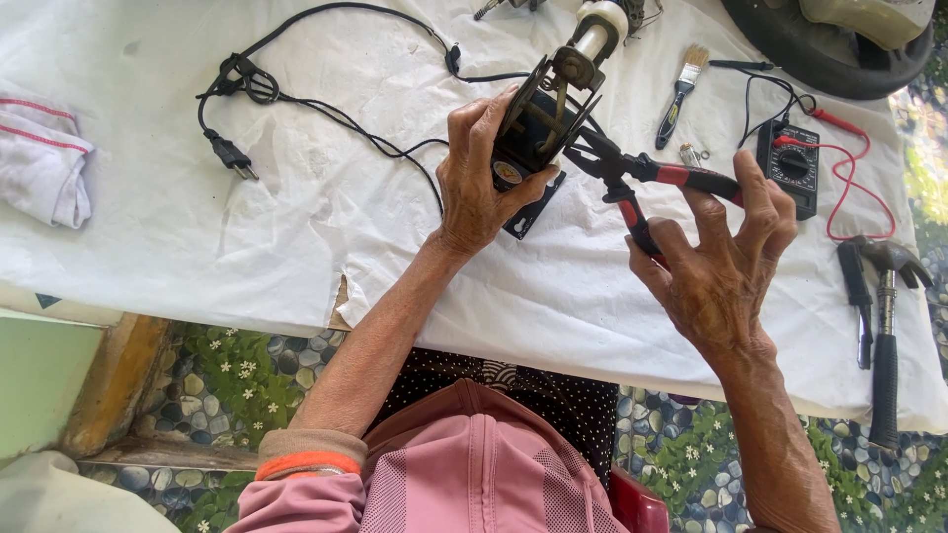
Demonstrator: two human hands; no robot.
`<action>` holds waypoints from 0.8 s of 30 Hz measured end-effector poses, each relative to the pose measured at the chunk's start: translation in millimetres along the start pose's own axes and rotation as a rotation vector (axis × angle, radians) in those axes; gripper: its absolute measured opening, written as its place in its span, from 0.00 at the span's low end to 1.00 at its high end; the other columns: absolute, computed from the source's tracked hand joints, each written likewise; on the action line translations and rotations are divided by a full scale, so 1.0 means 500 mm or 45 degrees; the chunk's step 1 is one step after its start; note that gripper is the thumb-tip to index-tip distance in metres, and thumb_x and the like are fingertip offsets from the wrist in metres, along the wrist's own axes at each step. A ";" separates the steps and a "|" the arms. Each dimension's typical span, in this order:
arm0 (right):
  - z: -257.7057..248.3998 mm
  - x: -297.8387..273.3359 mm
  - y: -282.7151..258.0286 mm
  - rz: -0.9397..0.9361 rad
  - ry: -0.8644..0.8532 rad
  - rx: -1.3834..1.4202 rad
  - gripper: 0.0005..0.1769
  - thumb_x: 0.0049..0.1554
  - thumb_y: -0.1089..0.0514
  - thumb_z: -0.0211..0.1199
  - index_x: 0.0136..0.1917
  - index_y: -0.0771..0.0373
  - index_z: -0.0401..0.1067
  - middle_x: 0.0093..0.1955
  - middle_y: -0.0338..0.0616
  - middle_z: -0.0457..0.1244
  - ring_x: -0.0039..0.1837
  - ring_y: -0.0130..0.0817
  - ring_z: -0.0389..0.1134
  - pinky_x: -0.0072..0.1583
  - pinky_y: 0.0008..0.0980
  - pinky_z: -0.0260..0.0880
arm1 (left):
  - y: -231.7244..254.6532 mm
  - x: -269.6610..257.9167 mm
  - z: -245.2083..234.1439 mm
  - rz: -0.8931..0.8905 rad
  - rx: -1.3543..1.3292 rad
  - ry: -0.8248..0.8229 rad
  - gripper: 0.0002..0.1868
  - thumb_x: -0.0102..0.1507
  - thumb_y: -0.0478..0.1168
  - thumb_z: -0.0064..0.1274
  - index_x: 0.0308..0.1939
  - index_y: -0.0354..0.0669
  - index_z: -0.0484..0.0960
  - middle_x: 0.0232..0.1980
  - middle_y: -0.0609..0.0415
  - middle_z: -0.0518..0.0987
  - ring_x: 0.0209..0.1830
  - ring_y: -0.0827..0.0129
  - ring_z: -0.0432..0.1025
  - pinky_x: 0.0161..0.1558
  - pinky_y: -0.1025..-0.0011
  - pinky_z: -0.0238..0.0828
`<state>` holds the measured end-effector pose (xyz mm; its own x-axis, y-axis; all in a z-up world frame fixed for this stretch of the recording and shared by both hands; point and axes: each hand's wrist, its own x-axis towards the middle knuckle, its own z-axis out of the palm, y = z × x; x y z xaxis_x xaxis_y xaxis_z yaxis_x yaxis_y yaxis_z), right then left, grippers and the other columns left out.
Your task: The person holds a black electrical device and uses a screwdriver to tighten a screw on its side. They briefly pick up a multimeter from the table before returning to the device. The person then uses pliers to adjust a component on the device.
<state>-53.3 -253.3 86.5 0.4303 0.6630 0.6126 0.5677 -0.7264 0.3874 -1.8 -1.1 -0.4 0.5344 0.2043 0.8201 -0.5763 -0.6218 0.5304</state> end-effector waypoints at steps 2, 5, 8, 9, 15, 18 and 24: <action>-0.001 0.006 0.002 -0.009 0.005 -0.017 0.17 0.68 0.49 0.71 0.42 0.58 0.71 0.59 0.48 0.61 0.80 0.58 0.51 0.64 0.61 0.60 | -0.002 0.002 0.000 0.014 -0.009 0.003 0.39 0.65 0.57 0.64 0.71 0.49 0.62 0.65 0.51 0.68 0.65 0.61 0.71 0.46 0.67 0.87; -0.007 0.013 -0.001 -0.035 0.006 -0.048 0.15 0.65 0.55 0.75 0.42 0.60 0.71 0.58 0.50 0.60 0.78 0.60 0.54 0.62 0.61 0.62 | -0.004 0.000 0.001 0.026 0.001 0.006 0.39 0.65 0.58 0.64 0.72 0.48 0.62 0.66 0.51 0.69 0.66 0.61 0.70 0.45 0.67 0.87; -0.006 0.013 -0.006 -0.021 0.016 -0.100 0.17 0.65 0.57 0.79 0.41 0.60 0.72 0.59 0.49 0.62 0.75 0.55 0.57 0.64 0.60 0.63 | -0.004 -0.002 0.001 0.022 -0.002 -0.005 0.40 0.65 0.56 0.65 0.72 0.49 0.61 0.67 0.52 0.69 0.67 0.61 0.69 0.45 0.67 0.87; -0.001 0.010 -0.007 0.015 -0.039 -0.091 0.16 0.59 0.57 0.80 0.41 0.60 0.72 0.61 0.48 0.64 0.75 0.53 0.56 0.64 0.60 0.62 | -0.003 -0.002 0.001 0.029 0.000 -0.002 0.39 0.66 0.57 0.64 0.72 0.49 0.61 0.66 0.52 0.68 0.67 0.61 0.70 0.46 0.68 0.87; 0.019 0.001 -0.003 0.084 -0.174 0.188 0.14 0.55 0.54 0.79 0.44 0.57 0.74 0.60 0.44 0.67 0.70 0.56 0.58 0.58 0.54 0.56 | -0.005 -0.005 0.004 0.015 0.012 0.001 0.39 0.66 0.57 0.63 0.73 0.50 0.61 0.66 0.52 0.68 0.66 0.62 0.71 0.46 0.69 0.88; 0.025 -0.010 0.003 0.157 -0.254 0.444 0.12 0.51 0.56 0.77 0.43 0.59 0.75 0.58 0.42 0.68 0.69 0.58 0.59 0.59 0.54 0.56 | -0.007 -0.007 0.007 0.009 0.025 -0.001 0.39 0.67 0.58 0.64 0.74 0.51 0.60 0.66 0.52 0.68 0.66 0.62 0.71 0.45 0.69 0.88; -0.006 0.007 0.013 0.509 -0.602 1.014 0.10 0.50 0.57 0.70 0.43 0.64 0.75 0.51 0.43 0.65 0.62 0.45 0.61 0.60 0.45 0.61 | -0.004 -0.007 0.006 0.014 0.021 0.003 0.39 0.68 0.57 0.63 0.74 0.52 0.60 0.67 0.53 0.67 0.67 0.63 0.72 0.47 0.70 0.89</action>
<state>-50.4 -256.0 93.4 0.8278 0.5266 0.1937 0.5500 -0.6932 -0.4659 -0.5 -2.8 -5.0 0.5265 0.1990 0.8265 -0.5718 -0.6366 0.5175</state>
